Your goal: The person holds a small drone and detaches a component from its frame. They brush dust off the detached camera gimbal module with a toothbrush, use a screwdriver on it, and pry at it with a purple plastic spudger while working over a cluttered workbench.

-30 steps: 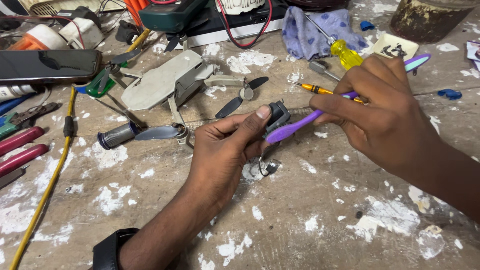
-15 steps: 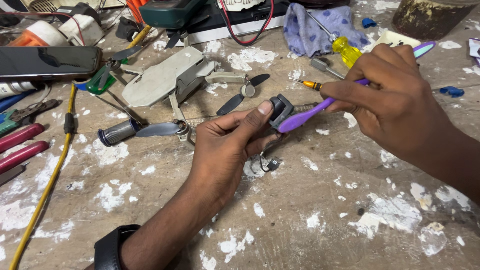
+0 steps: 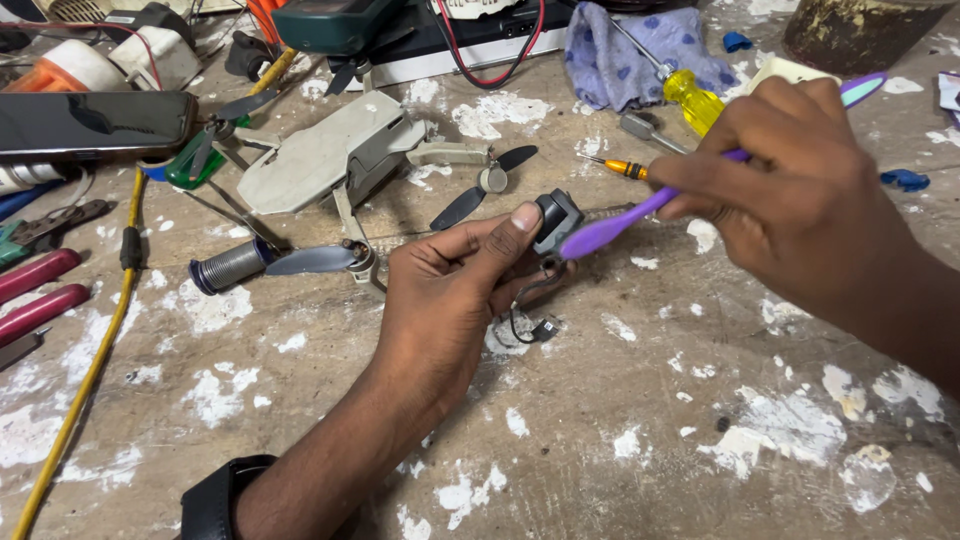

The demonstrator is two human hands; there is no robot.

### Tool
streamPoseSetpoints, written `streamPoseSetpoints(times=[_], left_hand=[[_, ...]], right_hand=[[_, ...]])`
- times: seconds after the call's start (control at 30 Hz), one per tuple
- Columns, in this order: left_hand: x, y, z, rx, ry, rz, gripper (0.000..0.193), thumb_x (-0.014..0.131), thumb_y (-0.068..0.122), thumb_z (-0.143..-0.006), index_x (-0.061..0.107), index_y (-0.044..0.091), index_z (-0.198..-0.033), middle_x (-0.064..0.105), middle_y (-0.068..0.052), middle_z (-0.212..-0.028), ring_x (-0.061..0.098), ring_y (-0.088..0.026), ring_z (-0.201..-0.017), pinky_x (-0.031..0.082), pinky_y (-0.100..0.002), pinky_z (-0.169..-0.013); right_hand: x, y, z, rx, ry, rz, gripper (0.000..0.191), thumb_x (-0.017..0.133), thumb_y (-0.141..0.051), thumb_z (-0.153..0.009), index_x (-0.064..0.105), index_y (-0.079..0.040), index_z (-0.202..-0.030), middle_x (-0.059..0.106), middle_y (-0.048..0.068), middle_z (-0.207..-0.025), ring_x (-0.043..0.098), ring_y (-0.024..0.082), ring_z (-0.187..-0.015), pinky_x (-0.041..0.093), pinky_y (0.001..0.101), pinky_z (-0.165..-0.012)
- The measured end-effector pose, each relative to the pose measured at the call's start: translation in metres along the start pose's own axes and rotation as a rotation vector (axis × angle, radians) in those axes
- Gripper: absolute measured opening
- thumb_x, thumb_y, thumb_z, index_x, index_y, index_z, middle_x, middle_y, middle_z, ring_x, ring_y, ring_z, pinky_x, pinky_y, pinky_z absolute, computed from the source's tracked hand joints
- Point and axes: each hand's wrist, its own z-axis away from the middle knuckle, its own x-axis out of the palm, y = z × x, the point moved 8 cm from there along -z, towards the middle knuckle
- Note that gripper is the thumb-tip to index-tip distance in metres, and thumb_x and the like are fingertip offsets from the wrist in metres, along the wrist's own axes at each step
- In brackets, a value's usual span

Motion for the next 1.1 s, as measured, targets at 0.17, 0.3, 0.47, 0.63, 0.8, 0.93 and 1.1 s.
streamPoseSetpoints(times=[0.17,0.3,0.47,0.63,0.8,0.93,1.1], left_hand=[[0.002,0.0,0.001,-0.002,-0.029,-0.004,0.033,0.074,0.02,-0.09,0.076,-0.008,-0.107,0.079,-0.018,-0.093,0.078,-0.021,-0.086,0.066,-0.031,-0.08],[0.0,0.0,0.001,-0.006,-0.011,-0.023,0.034,0.074,0.021,-0.089,0.076,-0.007,-0.109,0.079,-0.018,-0.093,0.078,-0.021,-0.086,0.066,-0.032,-0.08],[0.001,0.002,0.0,0.016,-0.014,-0.036,0.033,0.074,0.019,-0.089,0.075,-0.008,-0.108,0.079,-0.019,-0.093,0.078,-0.021,-0.086,0.067,-0.031,-0.08],[0.002,0.002,0.001,0.015,-0.036,-0.017,0.033,0.073,0.019,-0.09,0.075,-0.009,-0.108,0.079,-0.019,-0.092,0.079,-0.022,-0.085,0.067,-0.031,-0.079],[0.003,0.004,0.002,0.027,-0.047,-0.03,0.035,0.072,0.019,-0.092,0.074,-0.009,-0.112,0.079,-0.019,-0.094,0.078,-0.022,-0.087,0.067,-0.033,-0.08],[0.006,0.004,0.004,0.029,-0.08,0.0,0.036,0.07,0.02,-0.093,0.073,-0.009,-0.114,0.079,-0.019,-0.096,0.079,-0.023,-0.088,0.068,-0.034,-0.083],[0.007,0.004,0.003,0.057,-0.08,-0.006,0.035,0.069,0.019,-0.094,0.073,-0.009,-0.115,0.079,-0.018,-0.099,0.077,-0.023,-0.088,0.067,-0.035,-0.084]], right_hand=[[0.003,0.003,-0.001,0.053,-0.057,0.065,0.019,0.081,-0.014,-0.086,0.081,-0.01,-0.104,0.062,0.005,-0.077,0.053,0.02,-0.079,0.035,0.0388,-0.074],[0.002,-0.002,-0.005,0.024,-0.01,0.031,0.013,0.08,-0.01,-0.09,0.082,-0.014,-0.103,0.064,0.006,-0.081,0.052,0.019,-0.079,0.033,0.037,-0.072],[0.0,-0.009,-0.007,-0.015,-0.016,-0.007,0.019,0.081,-0.016,-0.085,0.08,-0.012,-0.104,0.062,0.005,-0.08,0.053,0.019,-0.08,0.035,0.0397,-0.075],[-0.001,0.001,-0.004,0.047,-0.044,0.042,0.018,0.081,-0.012,-0.087,0.081,-0.011,-0.105,0.061,0.005,-0.079,0.052,0.019,-0.079,0.035,0.0403,-0.074],[0.007,-0.004,0.002,-0.014,-0.027,-0.029,0.015,0.079,-0.012,-0.087,0.079,-0.012,-0.102,0.061,0.006,-0.081,0.052,0.019,-0.079,0.035,0.0387,-0.072],[0.006,0.007,0.0,0.081,-0.033,0.061,0.01,0.078,-0.008,-0.093,0.08,-0.009,-0.102,0.061,0.006,-0.077,0.051,0.018,-0.076,0.034,0.0366,-0.071],[0.005,-0.001,0.001,0.036,-0.034,-0.025,0.018,0.075,-0.008,-0.09,0.079,-0.008,-0.107,0.061,0.006,-0.082,0.054,0.02,-0.085,0.036,0.0393,-0.078]])
